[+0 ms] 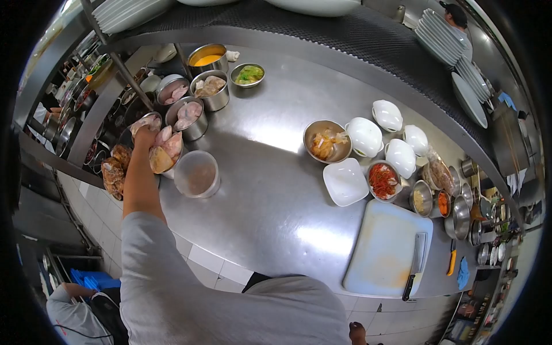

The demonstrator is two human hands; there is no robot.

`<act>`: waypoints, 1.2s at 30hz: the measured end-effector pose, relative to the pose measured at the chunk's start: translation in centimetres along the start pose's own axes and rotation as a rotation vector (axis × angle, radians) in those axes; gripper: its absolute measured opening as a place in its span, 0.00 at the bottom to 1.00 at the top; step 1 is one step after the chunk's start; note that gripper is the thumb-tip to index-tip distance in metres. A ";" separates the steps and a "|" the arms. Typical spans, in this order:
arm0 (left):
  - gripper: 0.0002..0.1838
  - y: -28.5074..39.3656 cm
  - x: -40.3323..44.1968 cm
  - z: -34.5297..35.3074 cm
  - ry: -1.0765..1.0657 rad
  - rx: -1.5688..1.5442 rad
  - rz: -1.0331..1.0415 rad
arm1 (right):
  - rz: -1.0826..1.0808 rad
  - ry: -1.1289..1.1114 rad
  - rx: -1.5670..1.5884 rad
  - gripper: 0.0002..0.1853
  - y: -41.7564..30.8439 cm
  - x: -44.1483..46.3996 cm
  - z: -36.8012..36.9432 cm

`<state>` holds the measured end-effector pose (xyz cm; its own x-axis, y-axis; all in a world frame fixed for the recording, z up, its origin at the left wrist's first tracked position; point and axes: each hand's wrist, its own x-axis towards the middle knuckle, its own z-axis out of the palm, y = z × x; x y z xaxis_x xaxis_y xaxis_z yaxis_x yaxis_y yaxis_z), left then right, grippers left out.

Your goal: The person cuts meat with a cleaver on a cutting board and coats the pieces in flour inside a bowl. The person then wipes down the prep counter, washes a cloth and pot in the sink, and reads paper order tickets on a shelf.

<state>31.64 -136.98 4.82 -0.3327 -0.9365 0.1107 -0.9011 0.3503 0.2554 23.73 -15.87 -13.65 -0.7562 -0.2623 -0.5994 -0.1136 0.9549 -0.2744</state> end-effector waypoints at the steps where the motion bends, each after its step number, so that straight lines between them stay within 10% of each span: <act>1: 0.36 -0.6 0.1 0.4 -0.004 0.003 -0.004 | 0.001 -0.006 -0.004 0.18 -0.7 0.6 0.0; 6: 0.39 -2.9 2.4 1.5 -0.035 0.112 0.186 | -0.015 0.009 -0.083 0.20 -5.0 3.8 -1.3; 10: 0.37 4.6 -6.5 -6.1 -0.006 -0.365 0.196 | -0.055 0.021 -0.047 0.22 -4.2 4.6 -1.0; 12: 0.34 3.4 -6.1 -4.1 -0.174 0.115 0.357 | -0.117 -0.003 -0.082 0.22 -5.1 4.6 -0.8; 19: 0.20 1.3 -5.4 2.1 0.224 -0.346 0.296 | 0.180 -0.058 -0.039 0.29 -4.8 3.3 3.2; 22: 0.23 -4.2 0.1 7.3 0.480 0.594 0.422 | 0.141 0.017 0.062 0.32 -0.8 4.1 8.8; 23: 0.23 1.9 -5.5 2.1 0.475 -0.071 0.068 | 0.225 0.002 0.138 0.33 -1.1 3.0 9.3; 24: 0.21 -3.7 1.0 6.6 0.738 -0.279 0.280 | 0.359 -0.038 0.229 0.33 -4.6 0.5 6.6; 26: 0.20 2.9 -4.8 -3.4 0.305 -0.728 0.192 | 0.452 -0.099 0.267 0.35 -3.4 -1.5 9.0; 28: 0.24 10.3 -9.9 -7.8 0.359 -1.210 0.123 | 0.505 -0.152 0.261 0.35 -2.1 -3.3 10.0; 31: 0.37 23.4 -24.9 -14.7 -0.314 -2.072 0.030 | 0.494 -0.180 0.129 0.34 0.0 -4.3 8.4; 33: 0.34 26.4 -30.0 -10.9 -0.578 -2.077 0.248 | 0.601 0.300 0.299 0.30 -1.6 -4.9 3.8; 35: 0.24 26.5 -30.9 -1.8 -1.529 -2.256 0.071 | 0.530 0.774 0.405 0.20 -5.3 -4.4 -3.6; 36: 0.21 27.9 -33.5 4.0 -1.308 -1.915 0.146 | 0.442 1.000 0.387 0.17 -6.2 -3.4 -6.2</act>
<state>16.56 -95.94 4.39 -0.9881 -0.1456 -0.0487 0.0743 -0.7313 0.6780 23.01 -20.07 -5.30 -0.8721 0.4757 0.1147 0.3614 0.7842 -0.5045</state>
